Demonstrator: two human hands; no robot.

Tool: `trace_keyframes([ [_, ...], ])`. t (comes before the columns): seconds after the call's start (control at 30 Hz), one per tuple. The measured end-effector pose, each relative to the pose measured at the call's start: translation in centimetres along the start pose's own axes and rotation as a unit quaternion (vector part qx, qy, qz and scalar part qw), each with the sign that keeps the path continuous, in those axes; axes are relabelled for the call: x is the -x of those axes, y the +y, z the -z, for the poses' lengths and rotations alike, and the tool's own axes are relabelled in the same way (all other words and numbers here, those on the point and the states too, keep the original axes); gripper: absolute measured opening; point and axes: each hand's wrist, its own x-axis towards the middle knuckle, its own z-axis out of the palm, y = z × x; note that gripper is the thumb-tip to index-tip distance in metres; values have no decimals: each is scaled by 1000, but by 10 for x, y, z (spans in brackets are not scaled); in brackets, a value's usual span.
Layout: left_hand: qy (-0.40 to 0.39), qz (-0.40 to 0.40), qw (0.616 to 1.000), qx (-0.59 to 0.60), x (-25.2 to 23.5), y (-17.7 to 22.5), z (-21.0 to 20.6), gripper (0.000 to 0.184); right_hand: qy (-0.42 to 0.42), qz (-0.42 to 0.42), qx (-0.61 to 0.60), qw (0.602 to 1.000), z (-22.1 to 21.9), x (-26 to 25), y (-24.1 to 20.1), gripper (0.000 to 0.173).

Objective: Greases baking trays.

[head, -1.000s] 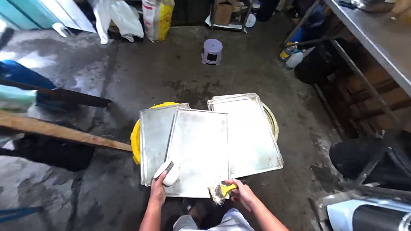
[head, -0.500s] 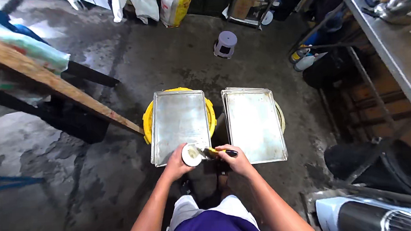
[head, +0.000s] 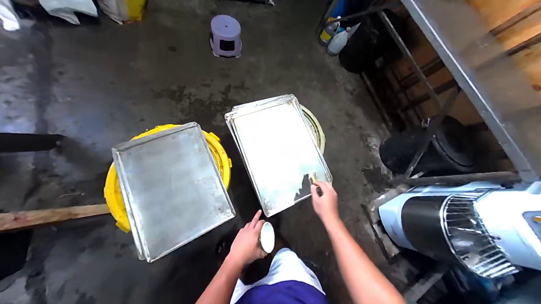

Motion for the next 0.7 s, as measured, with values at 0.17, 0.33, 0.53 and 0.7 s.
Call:
trace_keyframes([
  [0.17, -69, 61, 991, -92, -34, 21, -12, 93, -187, 109, -33, 976, -79, 22, -4, 32],
  [0.33, -90, 91, 988, -87, -37, 25, -5, 92, 37, 30, -14, 999, 16, -61, 69, 29],
  [0.53, -109, 113, 985, -68, -39, 32, 0, 92, -192, 149, -61, 968, -93, -33, -29, 32],
  [0.7, -117, 122, 984, -49, -42, 31, 3, 96, -20, 66, -29, 997, 13, -142, 14, 29],
])
